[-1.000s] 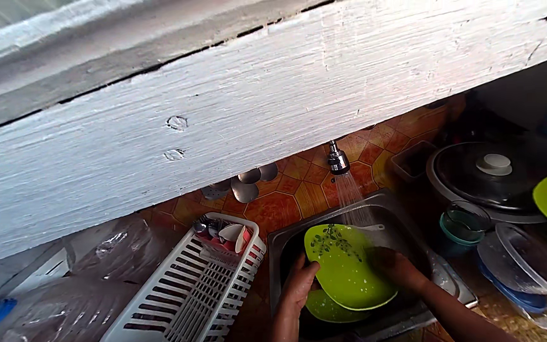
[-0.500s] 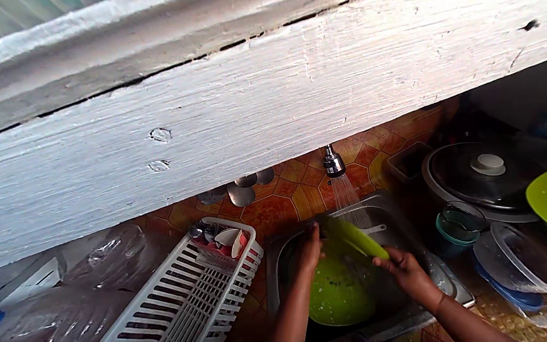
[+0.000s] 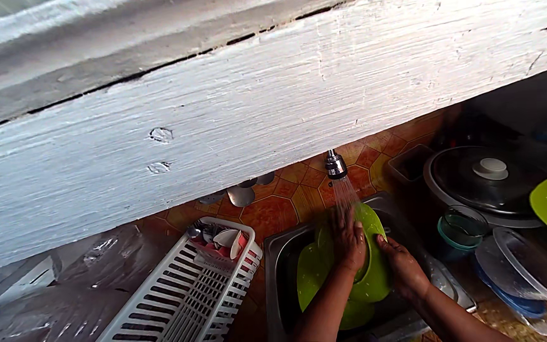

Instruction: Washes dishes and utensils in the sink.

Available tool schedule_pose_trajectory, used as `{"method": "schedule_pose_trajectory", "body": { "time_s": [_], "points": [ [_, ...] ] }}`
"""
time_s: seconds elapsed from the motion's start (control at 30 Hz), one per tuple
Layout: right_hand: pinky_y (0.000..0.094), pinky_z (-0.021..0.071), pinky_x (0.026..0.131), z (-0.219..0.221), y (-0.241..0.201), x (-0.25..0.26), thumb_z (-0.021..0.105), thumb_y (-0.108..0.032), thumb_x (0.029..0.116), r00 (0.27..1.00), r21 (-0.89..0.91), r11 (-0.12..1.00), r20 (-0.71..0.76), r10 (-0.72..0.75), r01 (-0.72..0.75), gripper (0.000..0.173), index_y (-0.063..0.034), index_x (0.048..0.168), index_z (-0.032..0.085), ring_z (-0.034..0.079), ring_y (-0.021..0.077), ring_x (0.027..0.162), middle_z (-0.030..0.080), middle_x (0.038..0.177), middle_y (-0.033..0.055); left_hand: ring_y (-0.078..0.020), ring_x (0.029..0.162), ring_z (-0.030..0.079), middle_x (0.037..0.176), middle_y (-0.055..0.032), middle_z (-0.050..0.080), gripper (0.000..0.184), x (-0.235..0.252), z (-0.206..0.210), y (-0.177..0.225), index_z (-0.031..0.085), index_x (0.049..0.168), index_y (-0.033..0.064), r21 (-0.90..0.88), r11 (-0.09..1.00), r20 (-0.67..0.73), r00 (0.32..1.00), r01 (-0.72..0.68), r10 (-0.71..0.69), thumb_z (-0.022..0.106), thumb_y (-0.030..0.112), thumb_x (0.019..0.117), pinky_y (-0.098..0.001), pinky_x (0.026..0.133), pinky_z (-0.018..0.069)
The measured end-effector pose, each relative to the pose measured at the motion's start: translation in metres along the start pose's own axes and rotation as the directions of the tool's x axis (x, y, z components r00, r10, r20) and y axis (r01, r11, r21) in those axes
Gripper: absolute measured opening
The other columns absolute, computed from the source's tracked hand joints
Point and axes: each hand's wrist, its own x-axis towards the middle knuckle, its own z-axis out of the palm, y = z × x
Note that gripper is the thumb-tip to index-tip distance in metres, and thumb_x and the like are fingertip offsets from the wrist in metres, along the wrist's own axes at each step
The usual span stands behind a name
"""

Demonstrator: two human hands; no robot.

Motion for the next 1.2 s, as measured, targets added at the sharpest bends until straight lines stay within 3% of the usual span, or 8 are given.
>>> {"method": "schedule_pose_trajectory", "body": {
  "time_s": [0.2, 0.33, 0.5, 0.67, 0.87, 0.97, 1.07, 1.2],
  "points": [
    [0.0345, 0.0602, 0.072, 0.008, -0.004, 0.012, 0.043, -0.028, 0.1114, 0.990, 0.130, 0.991, -0.135, 0.050, -0.032, 0.033, -0.0039, 0.113, 0.066, 0.071, 0.0154, 0.081, 0.071, 0.090, 0.0084, -0.0426, 0.153, 0.025, 0.164, -0.0135, 0.037, 0.052, -0.043, 0.001, 0.004, 0.049, 0.153, 0.0128, -0.024, 0.962, 0.149, 0.950, -0.273, 0.274, 0.036, 0.029, 0.1057, -0.0642, 0.123, 0.0172],
    [0.0387, 0.0611, 0.072, 0.005, -0.011, 0.005, 0.048, -0.031, 0.1096, 0.973, 0.105, 0.993, -0.216, 0.079, -0.058, 0.034, -0.0032, 0.117, 0.067, 0.072, 0.0191, 0.081, 0.072, 0.092, 0.0109, -0.0466, 0.147, 0.036, 0.156, -0.0130, 0.049, 0.062, -0.079, 0.011, -0.026, 0.059, 0.145, 0.0166, 0.048, 0.927, -0.016, 0.928, -0.372, 0.373, 0.021, 0.049, 0.1079, -0.0668, 0.118, 0.0272],
    [0.0390, 0.0604, 0.069, 0.001, -0.026, -0.014, 0.054, -0.029, 0.1074, 0.955, 0.014, 0.995, -0.280, 0.098, -0.098, 0.030, -0.0028, 0.112, 0.068, 0.071, 0.0198, 0.079, 0.071, 0.090, 0.0113, -0.0463, 0.154, 0.020, 0.164, -0.0279, 0.026, 0.065, -0.095, 0.009, -0.064, 0.036, 0.158, 0.0015, -0.210, 0.958, 0.059, 0.981, 0.193, -0.185, 0.021, 0.041, 0.1082, -0.0599, 0.125, 0.0164],
    [0.0337, 0.0597, 0.063, 0.002, -0.041, -0.025, 0.056, -0.021, 0.1064, 0.970, -0.051, 0.997, -0.238, 0.045, -0.059, 0.023, -0.0013, 0.099, 0.066, 0.069, 0.0172, 0.070, 0.070, 0.080, 0.0101, -0.0327, 0.149, 0.036, 0.159, -0.0215, 0.040, 0.058, -0.091, -0.006, -0.045, 0.041, 0.154, 0.0009, -0.482, 0.461, 0.479, 0.665, 0.745, -0.573, 0.030, 0.040, 0.1127, -0.0529, 0.122, 0.0283],
    [0.0317, 0.0621, 0.068, -0.012, -0.064, -0.038, 0.055, -0.021, 0.1070, 0.970, -0.274, 0.936, -0.034, -0.239, 0.221, 0.024, -0.0026, 0.102, 0.070, 0.072, 0.0150, 0.073, 0.073, 0.083, 0.0074, -0.0248, 0.091, 0.063, 0.116, -0.0176, 0.060, 0.048, -0.078, 0.004, -0.033, 0.052, 0.135, -0.0025, -0.491, 0.181, 0.657, 0.499, 0.852, -0.565, 0.033, 0.036, 0.1132, -0.0411, 0.079, 0.0543],
    [0.0225, 0.0592, 0.069, -0.019, -0.079, -0.052, 0.054, -0.022, 0.1055, 0.805, -0.432, 0.695, 0.149, -0.574, 0.575, 0.023, -0.0058, 0.102, 0.069, 0.069, 0.0040, 0.073, 0.071, 0.081, -0.0013, -0.0257, 0.094, 0.068, 0.126, -0.0188, 0.064, 0.042, -0.070, 0.010, -0.031, 0.049, 0.142, 0.0008, -0.526, 0.203, 0.658, 0.547, 0.826, -0.519, 0.037, 0.029, 0.1127, -0.0410, 0.081, 0.0554],
    [0.0165, 0.0534, 0.067, -0.032, -0.109, -0.071, 0.053, -0.026, 0.1071, 0.443, -0.486, 0.250, 0.336, -0.831, 0.837, 0.030, -0.0022, 0.095, 0.067, 0.062, -0.0004, 0.071, 0.065, 0.078, 0.0002, -0.0286, 0.103, 0.067, 0.134, -0.0204, 0.059, 0.045, -0.060, 0.010, -0.026, 0.044, 0.148, 0.0021, -0.558, 0.266, 0.637, 0.611, 0.786, -0.470, 0.036, 0.028, 0.1128, -0.0436, 0.087, 0.0548],
    [0.0217, 0.0552, 0.086, -0.062, -0.165, -0.125, 0.048, -0.030, 0.1102, 0.185, -0.619, -0.268, 0.568, -0.802, 0.738, 0.031, -0.0038, 0.105, 0.063, 0.068, 0.0078, 0.097, 0.072, 0.101, 0.0083, -0.0293, 0.105, 0.066, 0.135, -0.0226, 0.058, 0.041, -0.052, 0.001, -0.029, 0.046, 0.145, -0.0020, -0.551, 0.396, 0.593, 0.678, 0.735, -0.433, 0.040, 0.021, 0.1115, -0.0439, 0.088, 0.0547]
  ]
}}
